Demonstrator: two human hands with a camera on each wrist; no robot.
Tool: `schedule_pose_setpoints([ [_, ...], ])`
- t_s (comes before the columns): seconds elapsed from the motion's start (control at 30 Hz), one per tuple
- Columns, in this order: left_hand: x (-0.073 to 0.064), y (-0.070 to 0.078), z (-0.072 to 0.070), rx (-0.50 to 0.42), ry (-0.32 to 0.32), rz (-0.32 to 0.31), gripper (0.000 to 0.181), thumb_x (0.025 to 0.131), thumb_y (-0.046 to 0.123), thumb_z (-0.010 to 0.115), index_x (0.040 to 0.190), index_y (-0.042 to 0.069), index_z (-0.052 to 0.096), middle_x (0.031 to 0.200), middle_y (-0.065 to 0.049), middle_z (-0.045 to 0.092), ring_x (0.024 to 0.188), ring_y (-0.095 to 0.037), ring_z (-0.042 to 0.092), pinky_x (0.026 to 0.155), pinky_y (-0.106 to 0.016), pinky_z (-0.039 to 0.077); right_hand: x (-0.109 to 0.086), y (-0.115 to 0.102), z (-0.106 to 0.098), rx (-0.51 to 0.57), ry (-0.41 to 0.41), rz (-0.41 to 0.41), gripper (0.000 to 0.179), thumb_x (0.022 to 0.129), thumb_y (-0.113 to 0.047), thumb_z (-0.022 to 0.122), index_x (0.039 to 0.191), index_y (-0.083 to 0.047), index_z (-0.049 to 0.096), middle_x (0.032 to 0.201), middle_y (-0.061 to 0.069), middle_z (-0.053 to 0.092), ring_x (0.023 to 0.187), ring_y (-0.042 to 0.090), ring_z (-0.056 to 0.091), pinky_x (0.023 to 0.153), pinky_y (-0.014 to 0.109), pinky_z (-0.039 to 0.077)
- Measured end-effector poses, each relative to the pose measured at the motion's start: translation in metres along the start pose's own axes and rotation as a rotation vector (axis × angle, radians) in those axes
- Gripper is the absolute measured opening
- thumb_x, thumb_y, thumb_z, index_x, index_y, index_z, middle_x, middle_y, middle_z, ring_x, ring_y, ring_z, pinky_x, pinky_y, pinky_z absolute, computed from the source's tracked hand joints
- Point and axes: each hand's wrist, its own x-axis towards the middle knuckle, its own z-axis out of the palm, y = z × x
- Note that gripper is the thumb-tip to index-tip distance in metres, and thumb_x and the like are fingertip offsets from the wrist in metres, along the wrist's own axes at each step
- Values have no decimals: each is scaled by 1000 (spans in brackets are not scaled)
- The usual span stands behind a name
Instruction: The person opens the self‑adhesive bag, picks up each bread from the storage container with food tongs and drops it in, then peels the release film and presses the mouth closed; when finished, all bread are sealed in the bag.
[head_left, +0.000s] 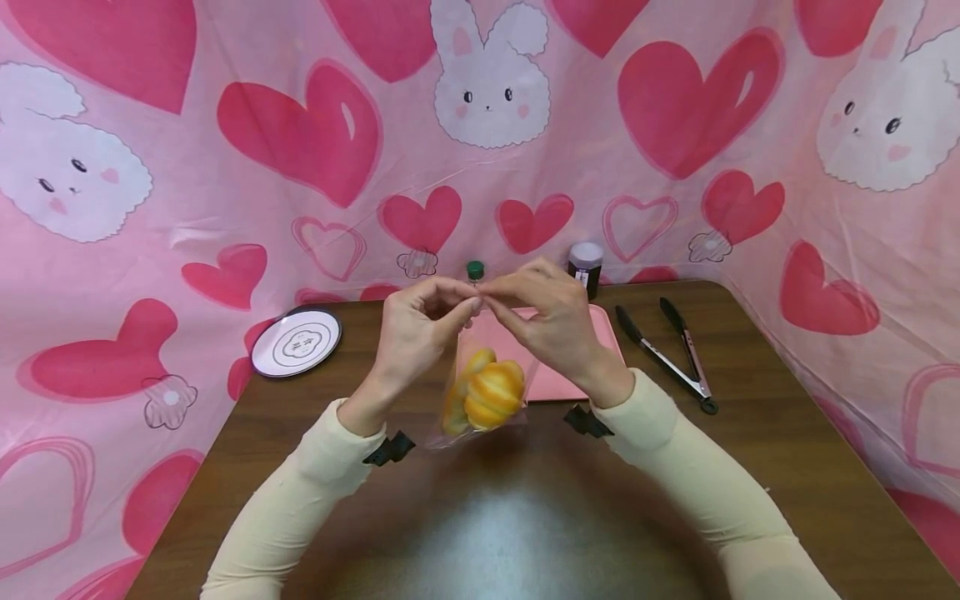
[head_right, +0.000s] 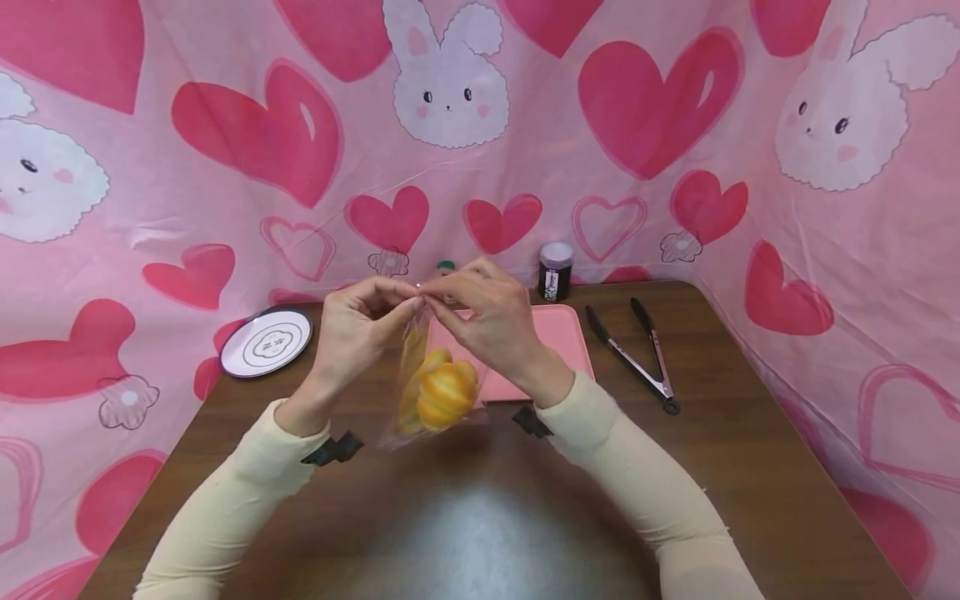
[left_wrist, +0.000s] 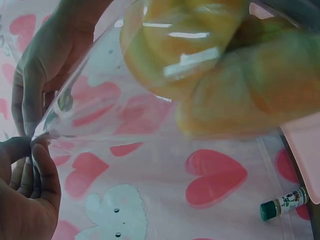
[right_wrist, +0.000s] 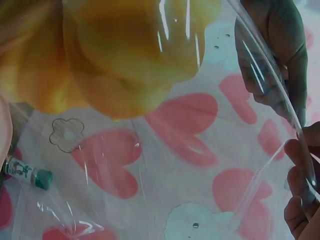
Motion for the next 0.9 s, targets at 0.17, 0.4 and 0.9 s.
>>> schedule_pose_setpoints([
  [0.17, -1, 0, -1, -11, -19, -9, 12, 86, 12, 78, 95, 4, 77, 82, -14, 74, 63, -23, 63, 58, -24, 54, 0, 2, -2, -51, -17, -59, 25, 78, -13, 84, 103, -11, 80, 96, 3, 78, 88, 19, 62, 74, 27, 50],
  [0.4, -1, 1, -3, -8, -51, 22, 13, 86, 9, 77, 97, 3, 79, 81, -14, 73, 63, -23, 62, 57, -25, 54, 0, 8, -4, -69, -10, -110, 24, 79, -18, 85, 101, -10, 80, 93, 4, 78, 88, 19, 62, 74, 28, 52],
  [0.9, 0, 3, -2, 55, -72, -6, 13, 86, 13, 77, 97, 6, 79, 80, -9, 74, 64, -25, 63, 58, -25, 55, 0, 10, -5, -59, 12, -82, 12, 79, -14, 81, 90, -8, 78, 84, 5, 76, 82, 20, 63, 74, 31, 52],
])
